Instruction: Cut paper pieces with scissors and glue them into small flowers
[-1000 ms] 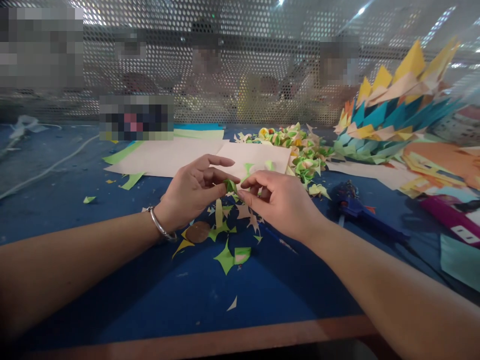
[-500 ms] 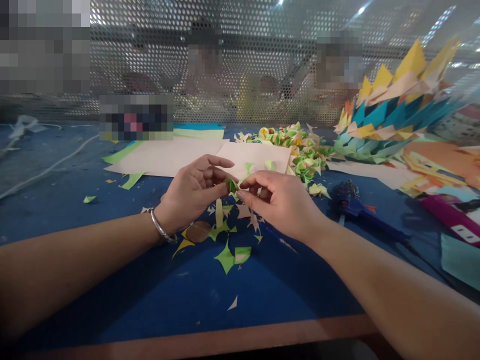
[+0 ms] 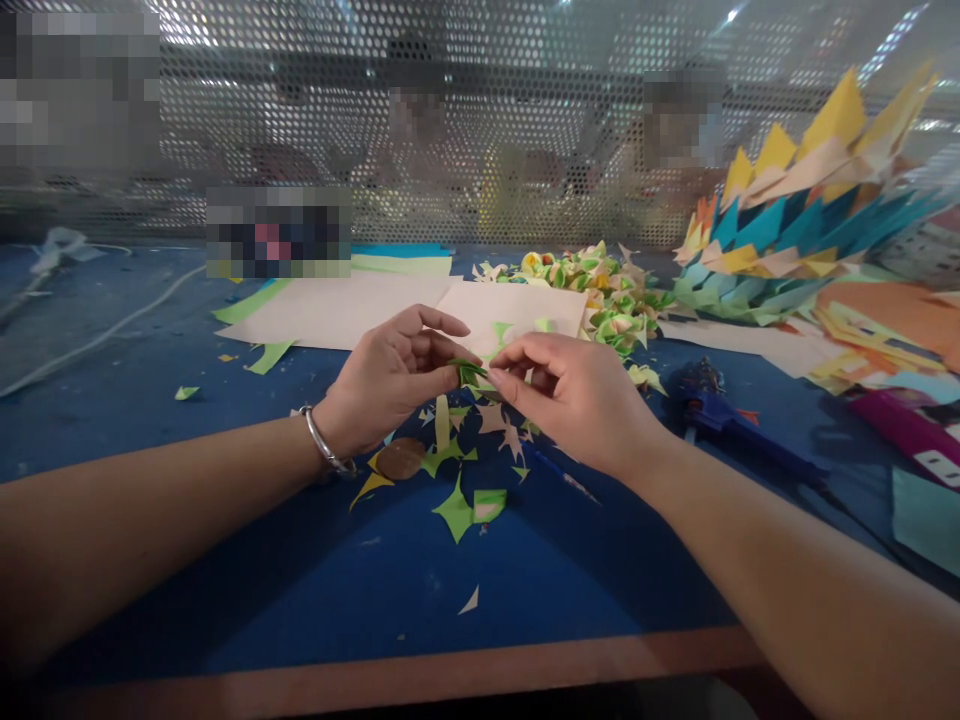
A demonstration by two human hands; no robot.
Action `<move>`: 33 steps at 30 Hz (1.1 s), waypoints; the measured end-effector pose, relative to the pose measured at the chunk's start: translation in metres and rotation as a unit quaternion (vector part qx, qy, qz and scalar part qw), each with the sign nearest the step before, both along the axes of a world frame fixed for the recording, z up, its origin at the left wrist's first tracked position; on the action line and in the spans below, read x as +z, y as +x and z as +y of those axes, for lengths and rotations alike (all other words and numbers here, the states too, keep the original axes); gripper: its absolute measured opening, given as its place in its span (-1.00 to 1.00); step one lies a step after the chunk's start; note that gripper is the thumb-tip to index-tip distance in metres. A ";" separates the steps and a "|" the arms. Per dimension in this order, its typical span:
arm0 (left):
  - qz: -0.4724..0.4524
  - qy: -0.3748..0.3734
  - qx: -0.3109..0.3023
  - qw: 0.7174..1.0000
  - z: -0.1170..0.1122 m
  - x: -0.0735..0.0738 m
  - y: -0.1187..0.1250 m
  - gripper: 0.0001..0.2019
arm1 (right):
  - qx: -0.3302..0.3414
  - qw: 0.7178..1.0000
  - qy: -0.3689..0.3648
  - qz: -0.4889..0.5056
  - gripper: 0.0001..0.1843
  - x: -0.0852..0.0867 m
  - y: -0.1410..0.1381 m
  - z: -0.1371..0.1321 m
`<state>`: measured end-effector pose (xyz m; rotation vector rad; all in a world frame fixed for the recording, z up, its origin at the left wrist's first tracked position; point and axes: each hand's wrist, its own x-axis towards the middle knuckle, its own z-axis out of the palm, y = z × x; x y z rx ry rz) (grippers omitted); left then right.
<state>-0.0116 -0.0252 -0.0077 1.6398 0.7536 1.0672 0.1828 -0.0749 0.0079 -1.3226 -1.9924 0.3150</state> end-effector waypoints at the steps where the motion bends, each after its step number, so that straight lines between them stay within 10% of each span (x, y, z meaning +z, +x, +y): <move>1: -0.001 0.000 0.000 1.000 0.000 0.000 0.000 -0.70 | -0.001 1.000 0.000 0.000 -0.81 0.000 0.000 0.000; 19: -0.008 0.035 0.033 0.999 0.000 -0.003 0.001 -0.72 | -0.042 0.997 -0.010 -0.058 -0.79 0.008 0.017 0.001; 33: 0.008 0.004 0.015 1.000 0.003 -0.006 0.004 -0.84 | -0.323 0.916 -0.103 -0.215 -0.71 0.001 0.143 -0.063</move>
